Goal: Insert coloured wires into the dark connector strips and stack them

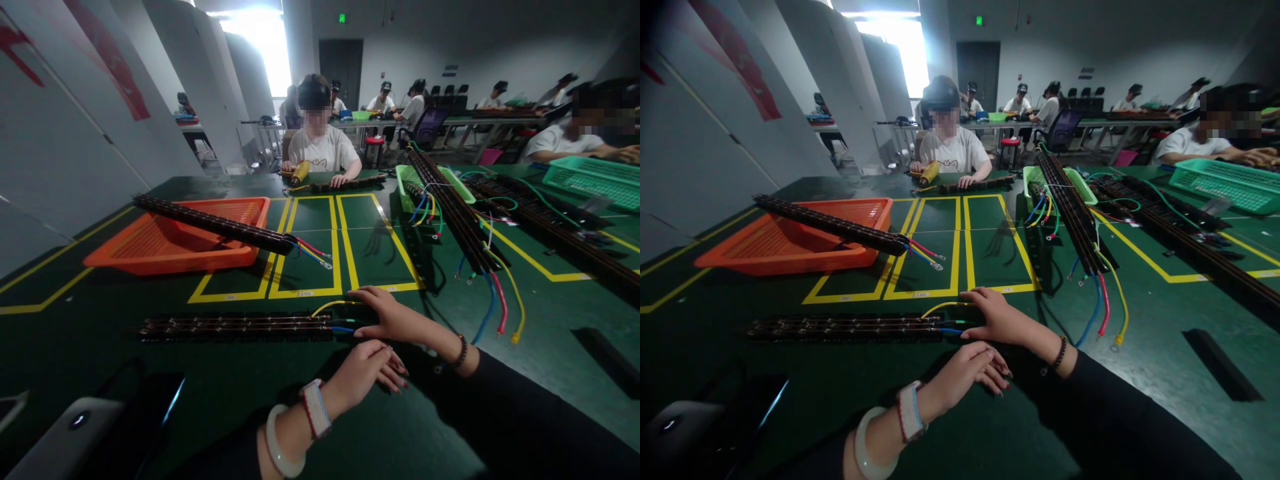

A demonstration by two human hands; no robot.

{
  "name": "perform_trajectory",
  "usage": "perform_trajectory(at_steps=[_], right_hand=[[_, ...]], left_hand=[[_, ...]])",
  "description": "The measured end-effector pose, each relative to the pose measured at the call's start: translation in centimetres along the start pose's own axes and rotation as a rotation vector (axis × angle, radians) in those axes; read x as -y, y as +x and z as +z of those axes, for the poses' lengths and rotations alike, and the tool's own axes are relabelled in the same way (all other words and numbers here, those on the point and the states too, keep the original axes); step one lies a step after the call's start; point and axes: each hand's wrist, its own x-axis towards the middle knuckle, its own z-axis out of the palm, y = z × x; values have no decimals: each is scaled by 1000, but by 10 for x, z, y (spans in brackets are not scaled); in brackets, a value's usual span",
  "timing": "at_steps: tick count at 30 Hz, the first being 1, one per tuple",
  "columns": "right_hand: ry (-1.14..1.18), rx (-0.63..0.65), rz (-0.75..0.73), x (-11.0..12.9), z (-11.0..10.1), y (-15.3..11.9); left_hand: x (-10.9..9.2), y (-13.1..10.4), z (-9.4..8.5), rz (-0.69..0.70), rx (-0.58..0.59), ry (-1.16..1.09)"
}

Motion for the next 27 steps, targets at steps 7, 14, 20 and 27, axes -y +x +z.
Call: perform_trajectory(at_steps=[7,14,20,27], right_hand=[[257,179,116,-3,14,19],[321,269,237,1,20,13],[80,65,6,9,23,9],[-194,-52,-201,20,23,3]], left_hand=[[-3,-3,-7,-17,77,-66],[3,1,-9,-16,0,-339],[7,-1,-9,4,-31,-356],[2,-8,-5,98,-3,-468]])
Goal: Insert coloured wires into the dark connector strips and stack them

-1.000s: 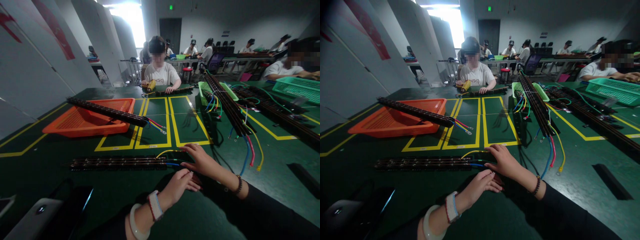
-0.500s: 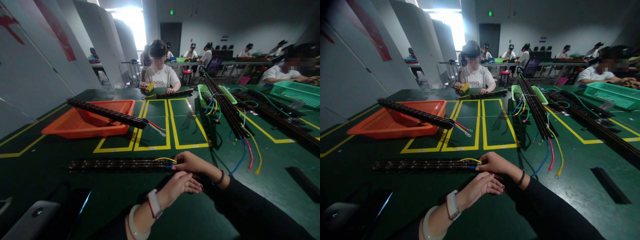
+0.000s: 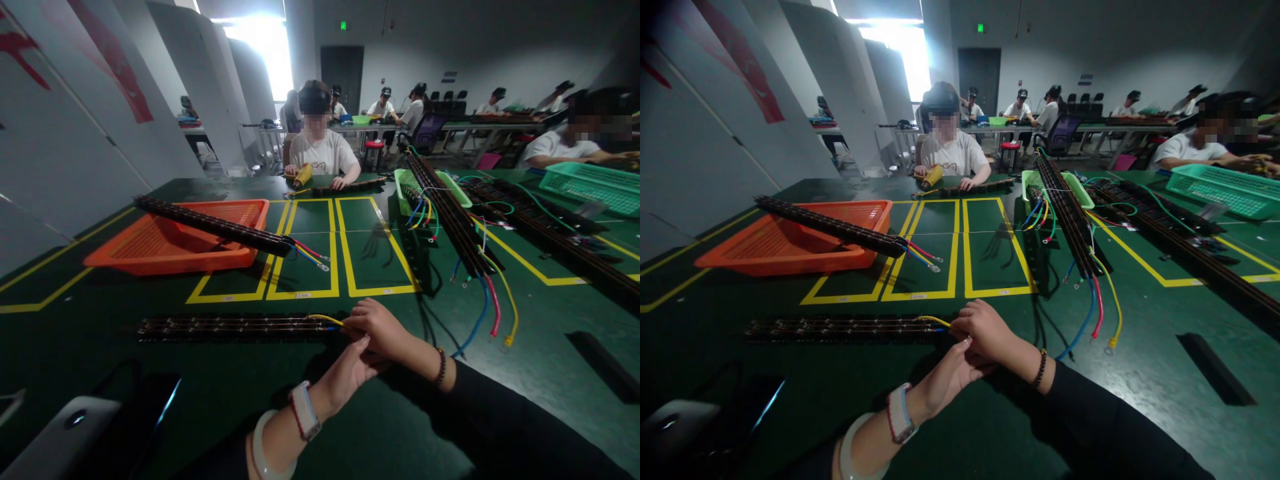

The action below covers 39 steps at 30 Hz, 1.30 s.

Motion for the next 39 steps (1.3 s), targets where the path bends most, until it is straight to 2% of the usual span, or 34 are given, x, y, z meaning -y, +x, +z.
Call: perform_trajectory(at_steps=[6,11,13,21,28,34,39], right_hand=[[-122,15,-26,5,0,-4],[-241,64,-73,10,-5,-12],[-263,70,-83,12,-6,-17],[-231,18,-59,18,-2,-35],[-227,-57,-56,18,-21,-43],[-249,-13,-3,22,-21,-46],[-359,20,47,23,-14,-43]], left_hand=[[-3,-5,8,57,-44,-135],[-1,0,4,120,-225,-214],[-2,2,3,131,-262,-243],[1,8,-3,153,-304,-276],[3,10,-3,167,-327,-224],[2,9,-2,149,-398,-171],[3,10,-3,165,-367,-164]])
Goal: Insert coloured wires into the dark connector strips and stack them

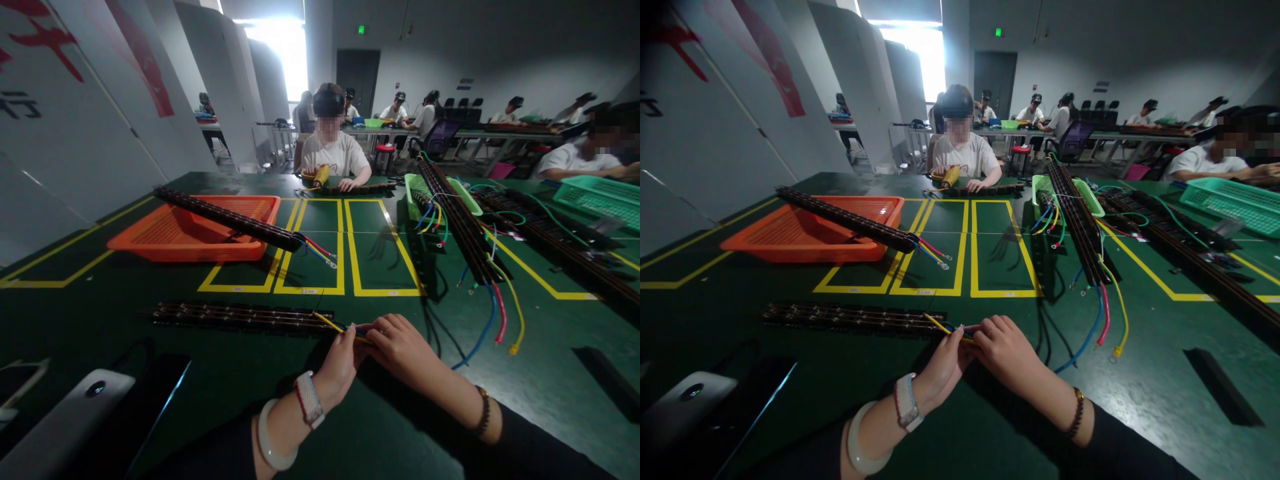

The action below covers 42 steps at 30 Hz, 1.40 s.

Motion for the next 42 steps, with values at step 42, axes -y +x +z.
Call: perform_trajectory(at_steps=[42], right_hand=[[126,368,266,-18,-20,3]], left_hand=[[-4,-3,2,-4,139,50]])
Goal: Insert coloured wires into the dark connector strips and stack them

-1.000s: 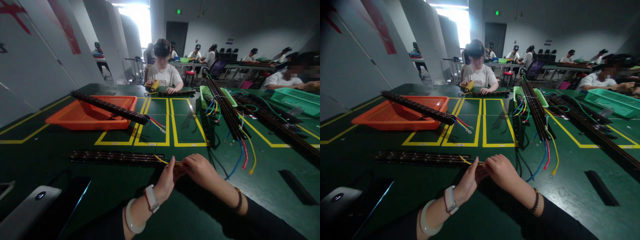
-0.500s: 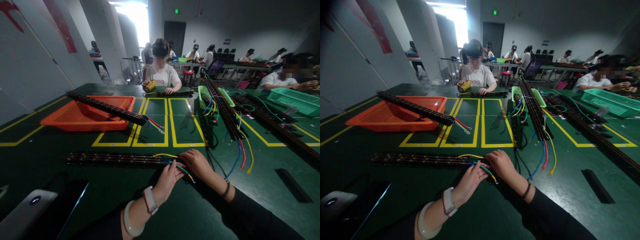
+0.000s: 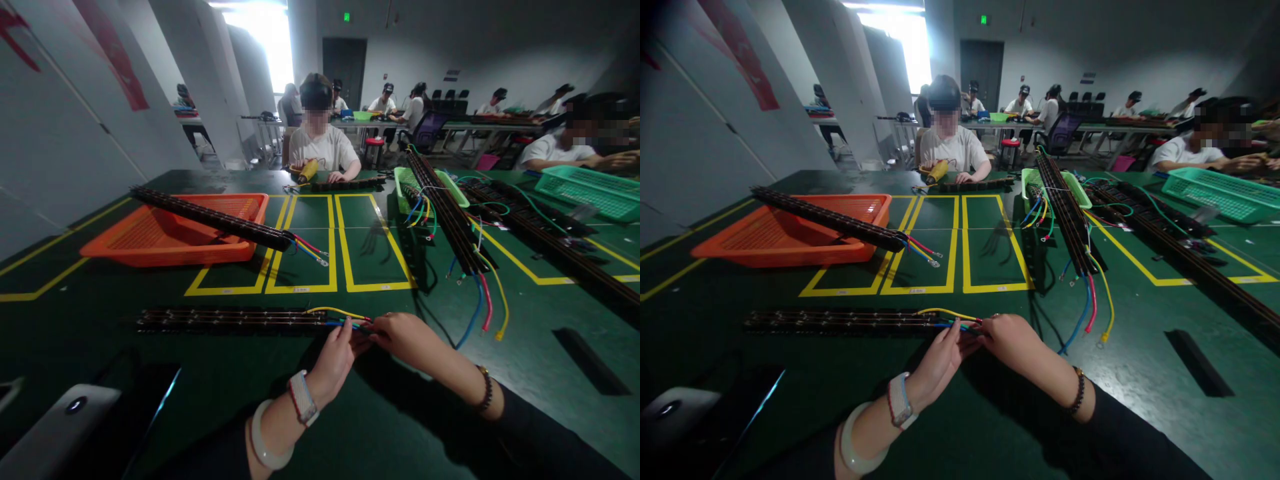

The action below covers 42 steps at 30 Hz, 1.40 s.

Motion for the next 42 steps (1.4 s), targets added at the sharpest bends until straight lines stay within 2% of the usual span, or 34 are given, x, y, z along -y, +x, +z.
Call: perform_trajectory(at_steps=[5,14,17,21,23,29,31,34,39,42], right_hand=[[-61,-37,55,3,-8,1],[-203,-248,5,8,-4,1],[-146,-215,23,9,-3,0],[-71,-101,73,9,-4,-1],[-85,-98,97,8,-3,-1],[-217,-341,55,5,-1,3],[-215,-384,42,3,-1,3],[-126,-318,68,1,-2,4],[22,-73,111,-5,3,7],[82,1,115,-9,8,9]], left_hand=[[-3,-2,5,-6,-25,8],[-4,-3,8,6,-59,31],[-5,-3,8,-1,-37,14],[-6,-4,7,-6,-31,35],[-5,-3,7,-6,-21,33],[-1,1,2,4,-7,5],[-2,2,1,3,-10,11],[-2,2,-1,-11,14,33],[-3,-2,-4,-31,24,78],[-5,-4,-3,-47,33,72]])
